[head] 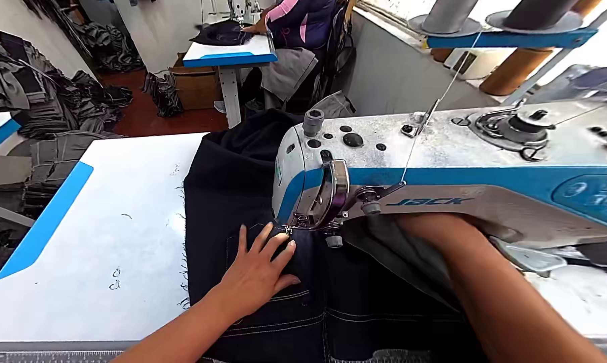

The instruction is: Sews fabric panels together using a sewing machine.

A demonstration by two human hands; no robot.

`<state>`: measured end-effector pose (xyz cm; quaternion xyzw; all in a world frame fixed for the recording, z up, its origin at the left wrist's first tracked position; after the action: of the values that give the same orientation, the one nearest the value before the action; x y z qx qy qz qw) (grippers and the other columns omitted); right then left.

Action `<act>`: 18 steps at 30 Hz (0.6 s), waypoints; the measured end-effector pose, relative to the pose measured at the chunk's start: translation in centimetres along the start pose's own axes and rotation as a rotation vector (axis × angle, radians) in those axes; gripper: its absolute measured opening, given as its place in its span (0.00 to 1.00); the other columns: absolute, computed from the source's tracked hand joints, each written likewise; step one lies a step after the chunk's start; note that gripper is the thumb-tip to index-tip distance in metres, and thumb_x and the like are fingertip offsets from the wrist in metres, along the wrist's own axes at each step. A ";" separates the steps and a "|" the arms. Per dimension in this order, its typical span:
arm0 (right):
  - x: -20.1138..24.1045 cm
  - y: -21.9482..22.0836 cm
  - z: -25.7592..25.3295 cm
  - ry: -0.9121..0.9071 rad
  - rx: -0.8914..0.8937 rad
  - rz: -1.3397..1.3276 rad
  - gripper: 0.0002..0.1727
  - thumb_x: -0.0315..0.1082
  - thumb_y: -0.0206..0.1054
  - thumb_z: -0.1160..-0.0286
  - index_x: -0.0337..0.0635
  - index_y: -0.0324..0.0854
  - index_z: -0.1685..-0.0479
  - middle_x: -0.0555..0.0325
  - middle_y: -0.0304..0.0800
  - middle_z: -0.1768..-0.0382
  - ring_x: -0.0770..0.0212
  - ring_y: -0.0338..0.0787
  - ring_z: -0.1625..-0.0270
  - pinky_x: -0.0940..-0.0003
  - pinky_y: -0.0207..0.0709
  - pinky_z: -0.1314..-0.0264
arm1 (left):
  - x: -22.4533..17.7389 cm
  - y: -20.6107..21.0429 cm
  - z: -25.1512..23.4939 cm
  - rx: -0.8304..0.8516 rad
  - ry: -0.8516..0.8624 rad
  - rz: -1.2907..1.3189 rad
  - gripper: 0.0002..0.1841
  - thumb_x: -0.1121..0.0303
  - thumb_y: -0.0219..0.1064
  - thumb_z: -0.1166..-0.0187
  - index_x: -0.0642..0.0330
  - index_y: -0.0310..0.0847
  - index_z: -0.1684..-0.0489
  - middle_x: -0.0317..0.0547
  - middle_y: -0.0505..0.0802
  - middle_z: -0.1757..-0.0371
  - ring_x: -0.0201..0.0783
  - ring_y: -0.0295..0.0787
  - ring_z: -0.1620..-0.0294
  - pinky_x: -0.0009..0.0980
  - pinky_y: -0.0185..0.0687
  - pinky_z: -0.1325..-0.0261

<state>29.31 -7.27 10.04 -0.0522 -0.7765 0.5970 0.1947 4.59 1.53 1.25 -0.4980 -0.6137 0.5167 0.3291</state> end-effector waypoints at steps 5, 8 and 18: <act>6.6 0.7 13.1 -0.424 -0.260 -0.172 0.11 0.31 0.53 0.12 0.43 0.82 0.48 0.47 0.92 0.42 0.48 0.86 0.29 0.50 0.73 0.22 | 2.4 0.3 0.8 0.023 0.043 0.150 0.31 0.37 0.52 0.16 0.36 0.76 0.18 0.44 0.77 0.15 0.55 0.60 0.09 0.82 0.43 0.20; 7.0 5.4 14.5 -0.561 -0.061 -0.154 0.14 0.41 0.59 0.12 0.46 0.86 0.42 0.50 0.93 0.38 0.51 0.89 0.30 0.55 0.81 0.28 | 3.5 0.3 1.0 0.028 0.154 0.155 0.31 0.36 0.51 0.16 0.34 0.74 0.16 0.43 0.76 0.14 0.54 0.60 0.08 0.80 0.42 0.18; 7.7 4.4 14.1 -0.439 0.169 -0.093 0.24 0.51 0.66 0.17 0.34 0.89 0.48 0.40 0.93 0.46 0.42 0.94 0.44 0.52 0.87 0.46 | 3.5 0.2 0.9 0.058 0.128 0.146 0.34 0.33 0.50 0.17 0.35 0.74 0.16 0.42 0.73 0.11 0.55 0.56 0.07 0.79 0.38 0.16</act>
<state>16.38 -16.38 4.74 0.1314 -0.7490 0.6473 0.0522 2.86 4.57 0.50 -0.5635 -0.5383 0.5240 0.3436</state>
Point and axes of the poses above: each hand's wrist, its own z-axis away from the middle knuckle, its own y-axis out of the palm, x = y × z, the point moved 5 cm from there along -z, towards the middle knuckle
